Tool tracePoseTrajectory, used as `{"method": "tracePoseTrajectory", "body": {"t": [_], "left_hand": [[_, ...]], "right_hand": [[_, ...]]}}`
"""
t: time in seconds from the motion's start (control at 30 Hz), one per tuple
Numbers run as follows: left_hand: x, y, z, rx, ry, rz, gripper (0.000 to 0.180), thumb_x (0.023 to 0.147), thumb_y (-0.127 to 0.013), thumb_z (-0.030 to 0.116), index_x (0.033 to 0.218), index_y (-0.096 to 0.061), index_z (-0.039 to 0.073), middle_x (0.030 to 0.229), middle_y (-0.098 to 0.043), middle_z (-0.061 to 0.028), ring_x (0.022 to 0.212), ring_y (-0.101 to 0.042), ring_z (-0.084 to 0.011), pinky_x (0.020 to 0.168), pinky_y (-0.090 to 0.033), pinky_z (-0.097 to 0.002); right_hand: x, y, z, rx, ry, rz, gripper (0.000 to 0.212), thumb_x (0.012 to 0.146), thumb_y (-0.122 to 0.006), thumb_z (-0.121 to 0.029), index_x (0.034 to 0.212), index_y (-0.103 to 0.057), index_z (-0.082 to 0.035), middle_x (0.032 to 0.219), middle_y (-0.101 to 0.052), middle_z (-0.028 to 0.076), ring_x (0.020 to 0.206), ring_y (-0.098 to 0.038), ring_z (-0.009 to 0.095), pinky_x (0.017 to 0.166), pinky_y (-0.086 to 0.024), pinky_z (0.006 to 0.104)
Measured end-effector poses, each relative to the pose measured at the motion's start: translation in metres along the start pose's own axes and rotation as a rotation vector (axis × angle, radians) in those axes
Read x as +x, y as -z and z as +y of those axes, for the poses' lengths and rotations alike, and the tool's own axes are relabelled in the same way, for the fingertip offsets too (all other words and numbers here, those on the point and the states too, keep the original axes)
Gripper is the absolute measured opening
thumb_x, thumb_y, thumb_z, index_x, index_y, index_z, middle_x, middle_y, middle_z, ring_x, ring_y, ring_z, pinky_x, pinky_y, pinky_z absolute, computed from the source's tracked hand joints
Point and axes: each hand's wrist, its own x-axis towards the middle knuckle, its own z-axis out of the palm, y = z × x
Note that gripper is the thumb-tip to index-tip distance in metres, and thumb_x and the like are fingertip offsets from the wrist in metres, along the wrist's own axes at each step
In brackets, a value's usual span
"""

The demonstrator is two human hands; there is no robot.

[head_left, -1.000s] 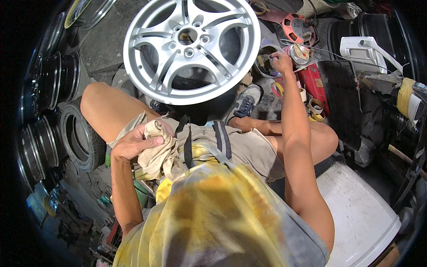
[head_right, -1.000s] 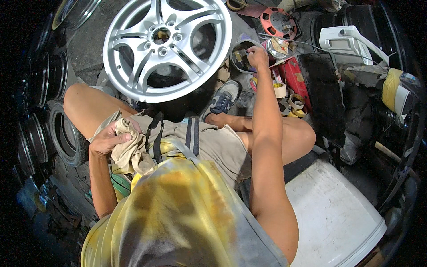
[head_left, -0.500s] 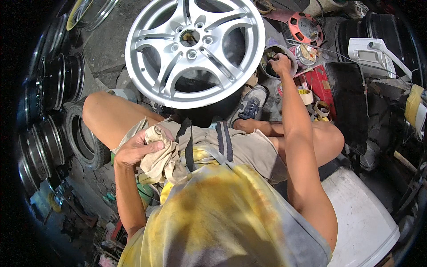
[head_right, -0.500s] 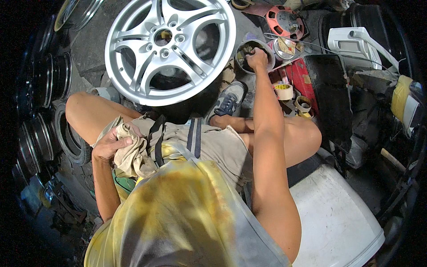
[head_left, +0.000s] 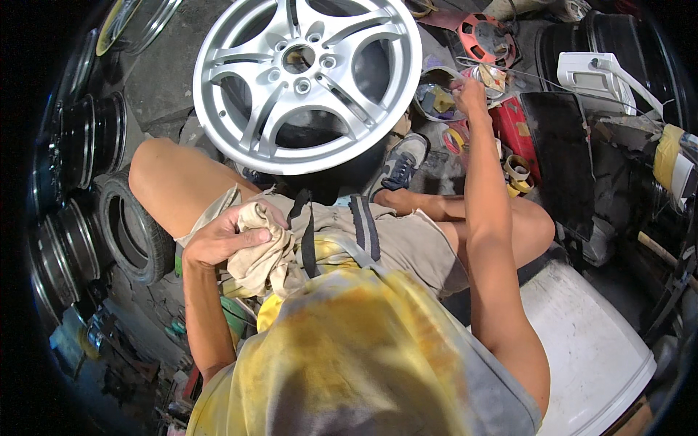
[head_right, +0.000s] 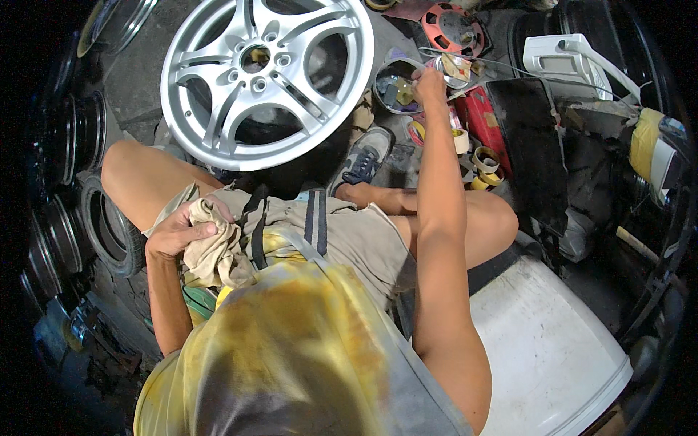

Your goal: The person sits on the floor and wipes a silver car rim with a cloth. They rotate the rim to clean different sections, including the spokes and the outer edge, while another person works on a tire in the background.

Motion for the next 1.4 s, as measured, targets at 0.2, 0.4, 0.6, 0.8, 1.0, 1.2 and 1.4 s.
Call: {"method": "tracePoseTrajectory", "body": {"t": [0.2,0.4,0.6,0.8,1.0,1.2,1.4], "left_hand": [[-0.006,0.0,-0.006,-0.076,0.019,0.04,0.021,0.095,-0.07,0.011,0.114,-0.065,0.003,0.111,-0.064,-0.0036,0.105,-0.059,-0.0131,0.095,-0.047,-0.0302],[-0.01,-0.001,-0.008,-0.06,-0.005,0.06,0.021,0.096,-0.07,0.011,0.114,-0.065,0.003,0.109,-0.064,-0.0032,0.104,-0.06,-0.0124,0.094,-0.047,-0.0298],[-0.004,-0.003,-0.003,-0.045,-0.016,0.042,0.024,0.094,-0.072,0.013,0.114,-0.065,0.002,0.107,-0.065,-0.0039,0.101,-0.061,-0.0132,0.091,-0.049,-0.03],[-0.006,-0.005,-0.004,-0.061,-0.005,0.068,0.028,0.091,-0.075,0.017,0.11,-0.065,0.0,0.106,-0.064,-0.0058,0.099,-0.062,-0.0149,0.089,-0.049,-0.0306],[-0.007,-0.001,-0.008,0.0,-0.055,0.029,0.026,0.093,-0.074,0.017,0.113,-0.065,0.002,0.108,-0.064,-0.0047,0.1,-0.061,-0.0138,0.09,-0.049,-0.0302],[-0.009,0.002,-0.01,-0.008,-0.042,-0.009,0.022,0.097,-0.07,0.013,0.116,-0.064,0.004,0.112,-0.064,-0.0026,0.104,-0.06,-0.0116,0.092,-0.049,-0.0296],[-0.009,0.0,-0.009,-0.004,-0.042,-0.005,0.023,0.096,-0.07,0.014,0.116,-0.064,0.004,0.112,-0.064,-0.0023,0.104,-0.06,-0.0116,0.092,-0.048,-0.0291]], "right_hand": [[-0.009,-0.033,-0.031,-0.17,0.07,-0.001,0.042,0.081,-0.079,-0.028,0.117,-0.071,-0.009,0.124,-0.062,0.02,0.116,-0.063,0.04,0.095,-0.054,0.0471],[0.0,-0.03,-0.026,-0.087,-0.102,-0.136,0.036,0.08,-0.08,-0.024,0.111,-0.07,-0.01,0.115,-0.067,0.017,0.111,-0.067,0.036,0.096,-0.054,0.0456],[0.031,-0.002,0.015,0.27,-0.176,-0.088,0.025,0.079,-0.078,-0.022,0.097,-0.072,-0.005,0.101,-0.076,0.013,0.097,-0.072,0.029,0.09,-0.054,0.0386],[0.023,0.0,0.016,0.521,-0.326,-0.223,0.021,0.084,-0.08,-0.016,0.098,-0.07,-0.003,0.091,-0.073,0.005,0.08,-0.073,0.015,0.07,-0.053,0.0312],[0.006,0.013,0.004,0.681,-0.265,-0.207,0.015,0.088,-0.077,-0.014,0.097,-0.07,-0.003,0.087,-0.072,0.003,0.071,-0.072,0.014,0.06,-0.051,0.028],[0.002,0.021,-0.005,0.751,-0.241,-0.231,0.019,0.095,-0.074,-0.02,0.1,-0.067,-0.003,0.088,-0.07,0.002,0.074,-0.072,0.011,0.055,-0.047,0.024],[0.003,0.021,-0.008,0.781,-0.265,-0.117,0.015,0.092,-0.075,-0.013,0.094,-0.066,-0.002,0.087,-0.072,0.006,0.071,-0.074,0.015,0.052,-0.051,0.0259]]}}
